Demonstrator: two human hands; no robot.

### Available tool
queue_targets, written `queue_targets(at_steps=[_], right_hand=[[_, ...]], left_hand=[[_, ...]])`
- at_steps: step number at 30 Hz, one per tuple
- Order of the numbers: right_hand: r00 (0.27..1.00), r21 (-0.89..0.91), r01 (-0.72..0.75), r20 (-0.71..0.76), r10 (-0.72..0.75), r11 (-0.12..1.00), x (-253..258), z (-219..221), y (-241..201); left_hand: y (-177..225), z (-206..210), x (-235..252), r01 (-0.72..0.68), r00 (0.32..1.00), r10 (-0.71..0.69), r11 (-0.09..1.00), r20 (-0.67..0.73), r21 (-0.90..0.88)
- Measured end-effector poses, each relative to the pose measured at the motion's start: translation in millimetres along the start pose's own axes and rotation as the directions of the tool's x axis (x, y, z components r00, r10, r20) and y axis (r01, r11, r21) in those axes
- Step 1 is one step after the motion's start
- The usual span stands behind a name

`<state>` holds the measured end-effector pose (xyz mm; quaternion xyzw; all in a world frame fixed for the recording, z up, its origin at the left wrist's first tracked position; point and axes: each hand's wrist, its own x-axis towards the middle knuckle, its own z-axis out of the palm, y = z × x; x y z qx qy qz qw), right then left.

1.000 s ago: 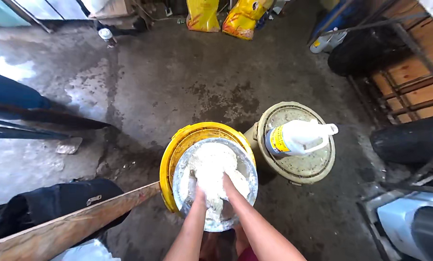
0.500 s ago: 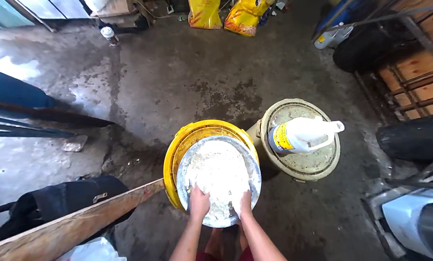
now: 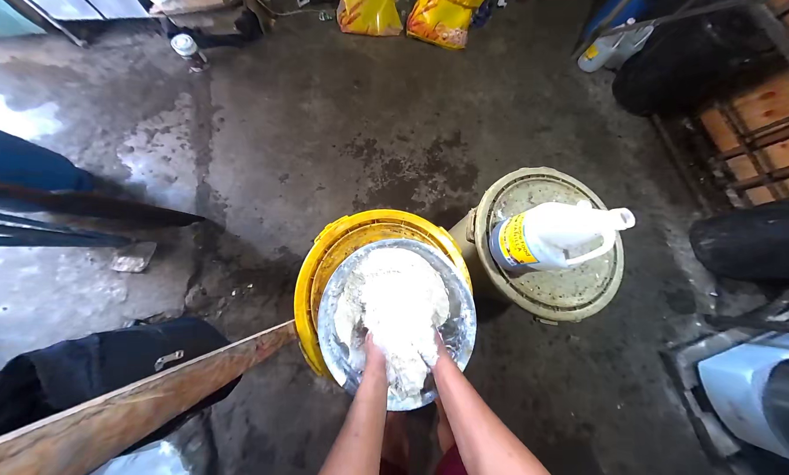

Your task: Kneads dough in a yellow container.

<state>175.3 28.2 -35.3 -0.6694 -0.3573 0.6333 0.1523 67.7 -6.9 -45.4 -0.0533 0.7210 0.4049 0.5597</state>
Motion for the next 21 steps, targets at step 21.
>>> queue_targets(at_steps=[21], right_hand=[[0.985,-0.699,-0.168,-0.088,0.149,0.695,-34.3,-23.5,-21.0]], left_hand=[[47.2,-25.0,-42.6,-0.210,0.967,-0.082,0.271,0.240,0.939]])
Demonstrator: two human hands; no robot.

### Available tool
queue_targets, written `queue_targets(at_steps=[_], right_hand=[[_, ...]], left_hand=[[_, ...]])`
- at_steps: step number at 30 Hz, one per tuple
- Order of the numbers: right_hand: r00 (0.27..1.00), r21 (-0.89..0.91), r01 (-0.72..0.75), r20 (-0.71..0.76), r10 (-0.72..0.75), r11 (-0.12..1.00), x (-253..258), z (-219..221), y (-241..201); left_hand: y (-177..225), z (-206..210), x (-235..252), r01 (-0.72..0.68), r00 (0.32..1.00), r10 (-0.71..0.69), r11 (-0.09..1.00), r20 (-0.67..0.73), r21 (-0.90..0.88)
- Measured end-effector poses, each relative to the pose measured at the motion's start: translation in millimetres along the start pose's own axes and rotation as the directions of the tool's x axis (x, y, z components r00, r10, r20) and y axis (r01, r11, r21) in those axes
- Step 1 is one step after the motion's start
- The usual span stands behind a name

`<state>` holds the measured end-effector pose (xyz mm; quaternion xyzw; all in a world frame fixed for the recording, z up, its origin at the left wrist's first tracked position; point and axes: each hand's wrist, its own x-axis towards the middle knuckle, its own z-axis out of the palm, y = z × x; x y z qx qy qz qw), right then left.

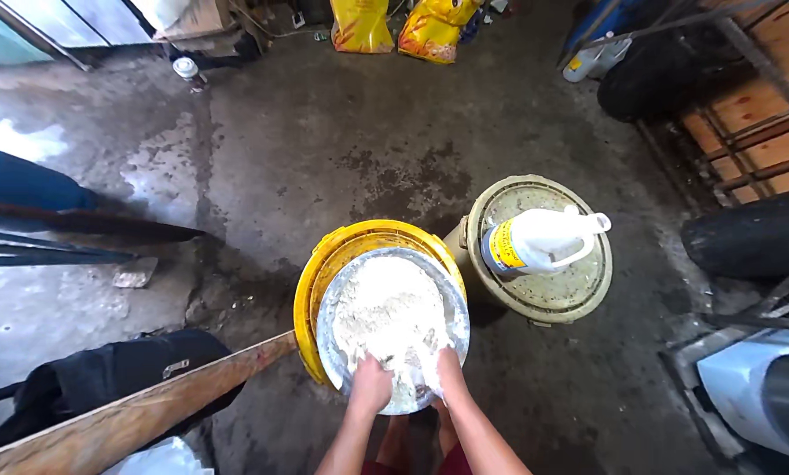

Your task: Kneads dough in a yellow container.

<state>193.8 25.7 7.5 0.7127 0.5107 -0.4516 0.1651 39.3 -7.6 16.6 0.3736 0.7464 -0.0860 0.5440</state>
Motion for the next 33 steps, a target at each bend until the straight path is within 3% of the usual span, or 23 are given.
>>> queue_targets(at_steps=[2,5,8,10,12,15,17,19,21,24,26,29,31,33], right_hand=[[0.998,0.086,-0.036,0.054,0.031,0.996,5.9,16.6,4.5],[0.999,0.328,-0.051,0.024,0.046,0.943,23.8,41.5,11.6],[0.996,0.667,-0.086,0.065,0.058,0.740,32.5,49.6,16.5],[0.988,0.746,-0.151,0.135,0.076,0.649,27.3,45.9,13.9],[0.985,0.741,-0.165,0.157,0.070,0.651,19.1,38.1,5.8],[0.997,0.727,-0.019,0.069,-0.046,0.687,15.6,37.1,0.3],[0.988,0.640,0.124,-0.009,-0.154,0.759,22.3,37.1,-3.8],[0.975,0.487,0.206,-0.024,-0.223,0.849,25.4,26.9,-15.0],[0.974,0.391,0.220,-0.038,-0.223,0.894,33.1,20.5,-20.3],[0.980,0.383,0.196,-0.056,-0.189,0.903,32.0,12.1,-17.1],[0.979,0.487,0.199,-0.073,-0.188,0.850,12.6,4.0,-14.6],[0.986,0.765,0.136,-0.044,-0.160,0.629,-5.5,11.7,-10.0],[0.984,0.826,0.091,0.010,-0.175,0.556,-1.2,25.3,-2.8],[0.988,0.767,0.085,0.017,-0.152,0.636,8.4,32.0,-2.0]], left_hand=[[-5.3,16.9,1.7,0.001,1.000,-0.002,0.986,-0.006,-0.165],[-8.5,43.7,13.4,-0.034,0.993,-0.025,0.879,-0.117,-0.476],[-5.6,59.0,20.3,-0.083,0.975,-0.084,0.721,-0.205,-0.688],[-2.6,64.3,22.9,-0.074,0.962,-0.175,0.572,-0.210,-0.817],[-1.5,66.7,28.6,-0.102,0.948,-0.245,0.365,-0.202,-0.925],[-0.3,60.1,26.4,-0.156,0.951,-0.273,-0.009,-0.147,-0.988],[6.5,55.5,20.2,-0.124,0.965,-0.249,-0.181,-0.077,-0.976],[21.0,49.4,9.4,-0.097,0.980,-0.190,-0.226,-0.054,-0.969],[28.9,44.0,-1.3,-0.109,0.984,-0.161,-0.168,-0.082,-0.980],[24.1,34.9,-13.1,-0.177,0.974,-0.164,-0.112,-0.158,-0.978],[15.8,32.5,-13.0,-0.212,0.975,-0.110,-0.238,-0.191,-0.948],[13.6,29.0,3.7,-0.157,0.977,0.054,-0.474,-0.206,-0.866],[15.2,32.5,14.9,-0.152,0.972,0.093,-0.453,-0.216,-0.878],[16.5,38.9,24.9,-0.156,0.974,0.092,-0.382,-0.205,-0.911]])
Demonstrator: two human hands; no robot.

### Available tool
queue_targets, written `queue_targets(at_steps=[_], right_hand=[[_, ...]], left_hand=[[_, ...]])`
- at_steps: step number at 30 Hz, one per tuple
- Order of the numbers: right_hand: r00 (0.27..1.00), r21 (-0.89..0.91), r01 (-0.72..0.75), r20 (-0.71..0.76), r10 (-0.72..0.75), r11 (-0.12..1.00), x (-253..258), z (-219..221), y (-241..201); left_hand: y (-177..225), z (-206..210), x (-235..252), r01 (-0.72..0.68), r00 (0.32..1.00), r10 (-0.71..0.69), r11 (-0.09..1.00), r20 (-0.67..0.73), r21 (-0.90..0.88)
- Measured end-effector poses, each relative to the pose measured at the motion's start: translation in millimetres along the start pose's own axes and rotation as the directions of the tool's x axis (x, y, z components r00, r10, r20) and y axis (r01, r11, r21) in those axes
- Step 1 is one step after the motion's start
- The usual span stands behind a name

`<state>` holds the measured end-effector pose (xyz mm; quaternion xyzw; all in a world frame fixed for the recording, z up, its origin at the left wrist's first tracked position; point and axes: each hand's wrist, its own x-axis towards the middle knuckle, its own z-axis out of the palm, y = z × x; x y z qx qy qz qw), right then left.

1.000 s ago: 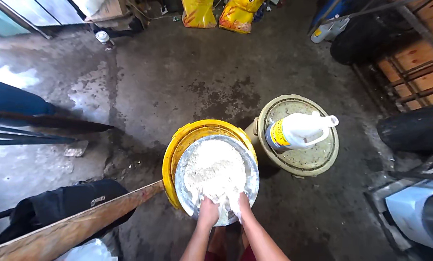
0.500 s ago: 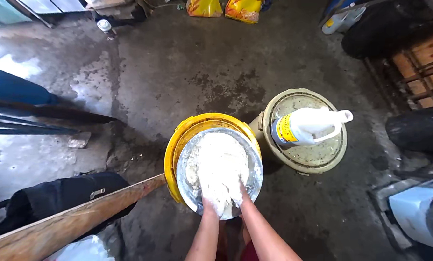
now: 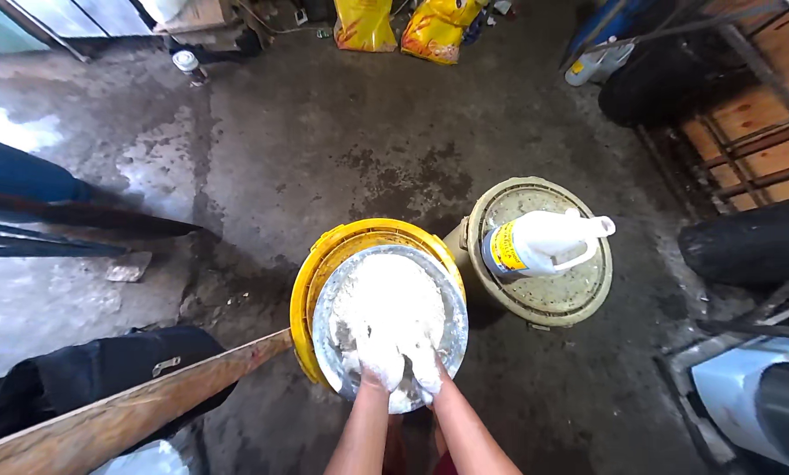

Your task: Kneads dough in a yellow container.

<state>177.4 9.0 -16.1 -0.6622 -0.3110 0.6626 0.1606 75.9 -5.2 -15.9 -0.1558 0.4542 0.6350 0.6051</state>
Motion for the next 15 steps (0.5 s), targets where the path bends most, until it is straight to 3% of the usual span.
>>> queue_targets(at_steps=[5,9,11,13,15], right_hand=[[0.999,-0.398,0.045,-0.005,-0.051,0.916,5.0,-4.5,-40.3],[0.998,-0.588,0.023,-0.040,-0.057,0.809,6.8,-14.7,-63.7],[0.990,-0.589,0.090,-0.033,-0.135,0.803,12.4,-23.6,-69.3],[0.976,-0.633,0.163,-0.010,-0.219,0.757,19.9,-33.9,-73.0],[0.958,-0.681,0.209,-0.001,-0.287,0.702,32.5,-42.4,-79.7]], left_hand=[[-3.5,-6.8,-17.6,-0.188,0.981,0.170,0.951,0.089,0.246],[11.8,-10.5,-31.0,-0.204,0.975,0.214,0.736,0.064,0.646],[19.9,-13.7,-26.1,-0.269,0.943,0.319,0.554,0.098,0.788],[32.8,-17.0,-20.8,-0.315,0.904,0.376,0.268,0.203,0.910],[48.6,-13.7,-7.3,-0.248,0.910,0.350,0.028,0.223,0.968]])
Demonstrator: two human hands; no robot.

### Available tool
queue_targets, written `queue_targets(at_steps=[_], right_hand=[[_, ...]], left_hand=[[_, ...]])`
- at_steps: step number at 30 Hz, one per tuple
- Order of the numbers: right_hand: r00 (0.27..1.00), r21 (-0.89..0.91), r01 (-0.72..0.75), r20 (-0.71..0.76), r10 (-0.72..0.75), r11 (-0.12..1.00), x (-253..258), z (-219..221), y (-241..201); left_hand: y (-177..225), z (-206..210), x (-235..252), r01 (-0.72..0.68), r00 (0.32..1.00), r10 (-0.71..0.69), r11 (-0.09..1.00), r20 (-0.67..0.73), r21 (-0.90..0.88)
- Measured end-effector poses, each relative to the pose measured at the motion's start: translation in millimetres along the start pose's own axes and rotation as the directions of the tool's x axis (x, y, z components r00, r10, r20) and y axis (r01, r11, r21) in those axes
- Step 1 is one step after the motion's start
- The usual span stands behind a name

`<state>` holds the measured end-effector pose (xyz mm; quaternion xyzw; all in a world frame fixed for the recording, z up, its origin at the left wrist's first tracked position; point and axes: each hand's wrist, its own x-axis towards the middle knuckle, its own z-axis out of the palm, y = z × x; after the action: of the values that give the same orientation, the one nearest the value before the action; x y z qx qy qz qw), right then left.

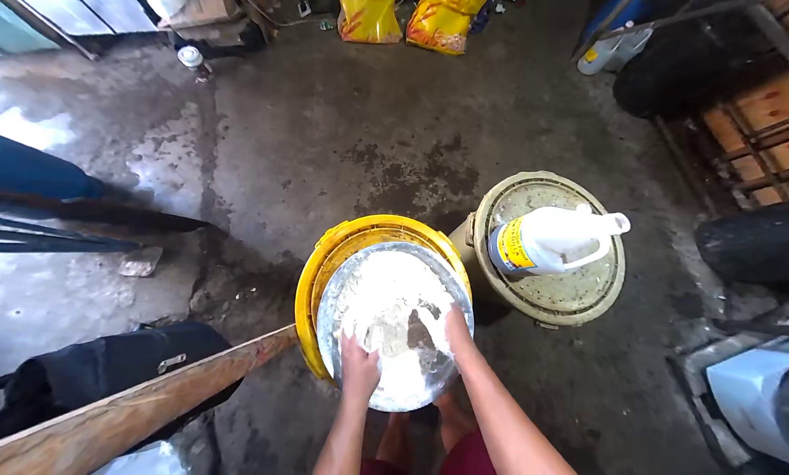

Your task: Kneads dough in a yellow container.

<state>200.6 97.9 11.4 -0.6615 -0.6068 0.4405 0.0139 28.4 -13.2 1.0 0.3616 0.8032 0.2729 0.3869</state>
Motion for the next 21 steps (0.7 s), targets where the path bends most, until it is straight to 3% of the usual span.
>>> queue_targets(at_steps=[2,5,9,14,18,21], right_hand=[[0.998,0.032,0.045,-0.037,-0.044,0.998,22.4,0.2,6.2],[1.000,0.204,-0.017,-0.001,0.018,0.979,51.4,19.5,19.3],[0.983,0.377,-0.147,0.160,0.092,0.915,38.3,39.5,8.3],[0.965,0.240,-0.110,0.259,0.046,0.965,16.6,59.0,-8.6],[0.964,0.083,-0.061,0.263,0.037,0.995,18.9,59.4,-8.6],[0.964,0.104,-0.017,0.265,-0.011,0.994,7.1,57.0,-19.8]], left_hand=[[3.2,-2.6,24.6,0.088,0.993,-0.094,0.993,0.069,0.077],[-4.1,13.1,45.2,0.181,0.982,-0.166,0.961,0.086,-0.208],[-7.1,28.8,43.5,0.274,0.958,-0.281,0.835,0.058,-0.478],[-6.6,46.8,27.8,0.453,0.867,-0.489,0.688,0.100,-0.567],[0.2,51.6,17.7,0.498,0.836,-0.522,0.596,0.167,-0.631],[3.4,49.6,19.9,0.496,0.814,-0.554,0.505,0.176,-0.706]])
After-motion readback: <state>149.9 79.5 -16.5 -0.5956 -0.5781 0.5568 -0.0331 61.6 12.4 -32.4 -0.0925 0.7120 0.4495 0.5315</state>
